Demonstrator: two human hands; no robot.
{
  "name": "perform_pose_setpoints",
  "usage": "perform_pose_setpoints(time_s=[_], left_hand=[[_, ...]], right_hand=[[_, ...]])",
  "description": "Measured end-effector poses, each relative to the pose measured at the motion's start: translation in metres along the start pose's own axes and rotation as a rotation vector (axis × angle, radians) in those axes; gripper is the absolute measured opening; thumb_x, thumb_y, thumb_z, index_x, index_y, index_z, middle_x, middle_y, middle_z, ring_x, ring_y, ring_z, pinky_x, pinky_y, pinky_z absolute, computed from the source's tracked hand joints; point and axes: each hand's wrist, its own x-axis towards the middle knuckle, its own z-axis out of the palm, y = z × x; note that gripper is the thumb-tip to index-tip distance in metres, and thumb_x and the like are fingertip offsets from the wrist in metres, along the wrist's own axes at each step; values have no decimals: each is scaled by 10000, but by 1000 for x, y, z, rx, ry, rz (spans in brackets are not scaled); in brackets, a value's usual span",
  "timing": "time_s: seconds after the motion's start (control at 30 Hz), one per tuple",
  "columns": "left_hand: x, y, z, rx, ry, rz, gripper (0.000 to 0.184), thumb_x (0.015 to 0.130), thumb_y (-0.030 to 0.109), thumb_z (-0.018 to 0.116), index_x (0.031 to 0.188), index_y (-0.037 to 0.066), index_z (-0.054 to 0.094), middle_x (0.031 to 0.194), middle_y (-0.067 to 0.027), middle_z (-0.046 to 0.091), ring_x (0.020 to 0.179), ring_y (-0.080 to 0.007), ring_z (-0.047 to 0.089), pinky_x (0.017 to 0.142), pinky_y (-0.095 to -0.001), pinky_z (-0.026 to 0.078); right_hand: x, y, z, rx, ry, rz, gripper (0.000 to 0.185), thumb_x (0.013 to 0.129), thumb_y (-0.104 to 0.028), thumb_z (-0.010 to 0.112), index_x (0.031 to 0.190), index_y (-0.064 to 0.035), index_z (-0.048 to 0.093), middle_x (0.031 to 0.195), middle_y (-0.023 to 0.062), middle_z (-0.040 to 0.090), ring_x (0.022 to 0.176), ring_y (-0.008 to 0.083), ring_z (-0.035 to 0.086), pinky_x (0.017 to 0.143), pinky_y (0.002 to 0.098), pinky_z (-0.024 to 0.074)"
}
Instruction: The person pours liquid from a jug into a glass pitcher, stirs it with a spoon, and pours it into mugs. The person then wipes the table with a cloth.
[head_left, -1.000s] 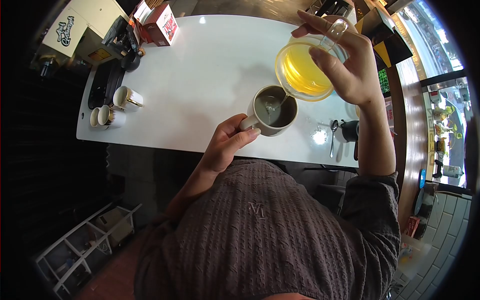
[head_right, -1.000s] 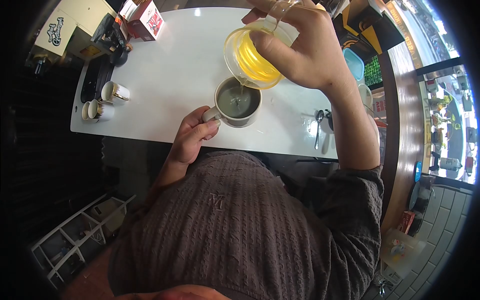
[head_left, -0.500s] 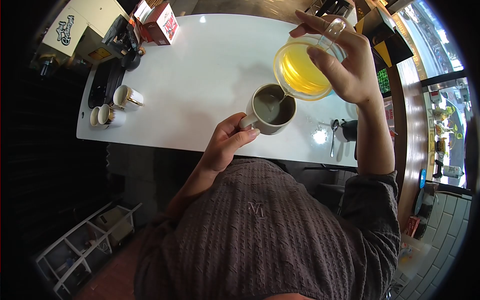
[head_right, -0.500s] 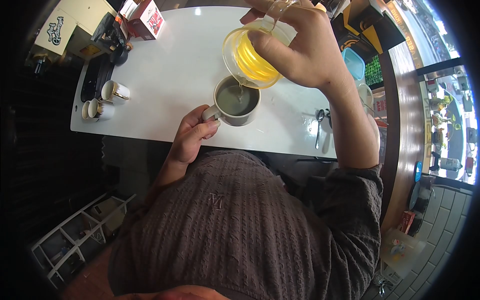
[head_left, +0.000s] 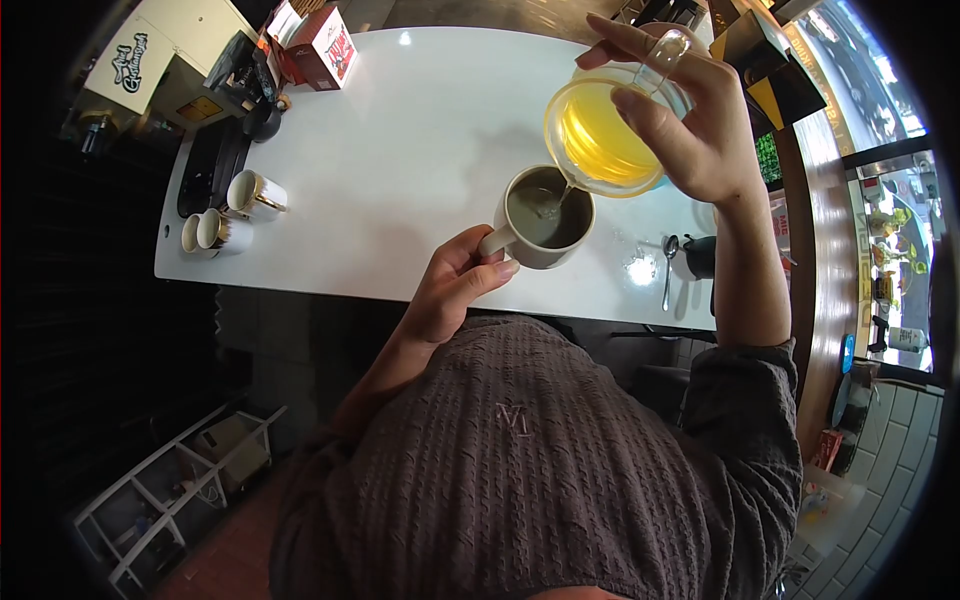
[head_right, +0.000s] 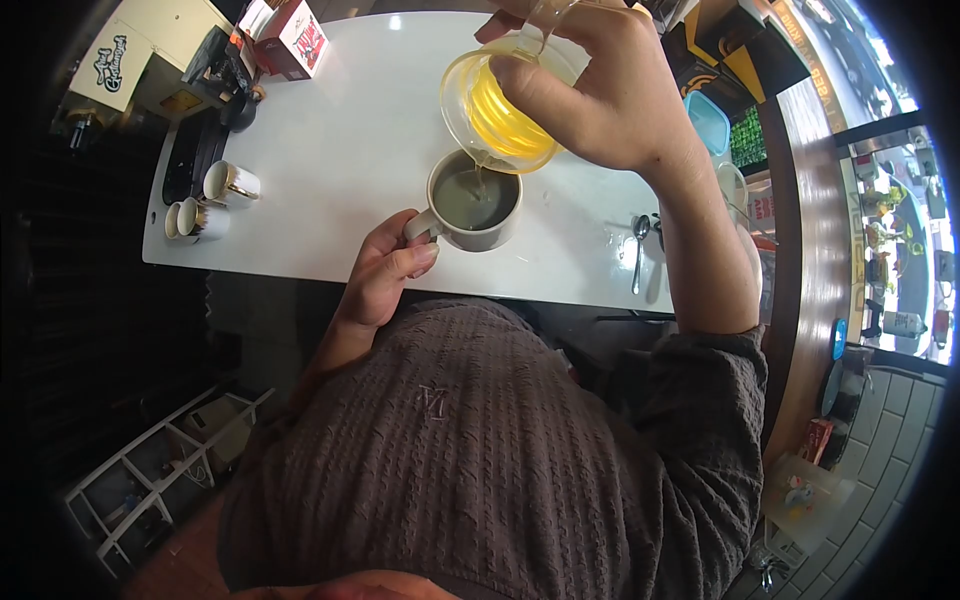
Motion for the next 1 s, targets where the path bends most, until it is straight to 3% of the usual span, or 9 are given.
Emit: perform_pose_setpoints(time_s=[0.5, 0.6, 0.7, 0.9, 1.0], left_hand=[[-3, -4, 2, 33, -10, 32, 152, 850, 102, 590, 785, 100, 453, 723, 66, 393, 685, -28, 350, 625, -203, 296], [-4, -6, 1, 10, -27, 43, 157, 850, 106, 591, 782, 102, 450, 715, 65, 382, 669, -29, 340, 608, -204, 289], [-5, -5, 3, 1, -32, 40, 157, 853, 101, 589, 783, 101, 448, 709, 64, 380, 656, -30, 332, 595, -205, 284], [-7, -4, 4, -23, -66, 36, 155, 858, 81, 591, 792, 95, 451, 715, 66, 374, 648, -24, 330, 586, -201, 284], [-8, -5, 2, 10, -77, 2, 107, 807, 106, 559, 875, 61, 490, 767, 37, 405, 703, -55, 365, 629, -205, 298]], right_hand=[[-3, -6, -2, -3, -8, -34, 473, 793, -161, 569, 1220, 44, 582, 992, 123, 679, 950, 189, 615, 884, 325, 467], [-1, -13, -3, 34, 86, -6, 518, 753, -331, 598, 1019, 111, 650, 896, 156, 700, 829, 272, 660, 830, 365, 486], [0, -16, -5, -106, 42, -37, 509, 749, -313, 602, 1022, 114, 646, 887, 155, 700, 808, 266, 656, 798, 358, 493], [-2, -11, -2, 39, 98, -43, 486, 752, -313, 598, 987, 108, 662, 878, 152, 701, 786, 257, 650, 766, 353, 499], [-2, -14, -5, -70, 43, -47, 481, 751, -306, 598, 990, 107, 663, 878, 153, 701, 791, 255, 652, 770, 351, 501]])
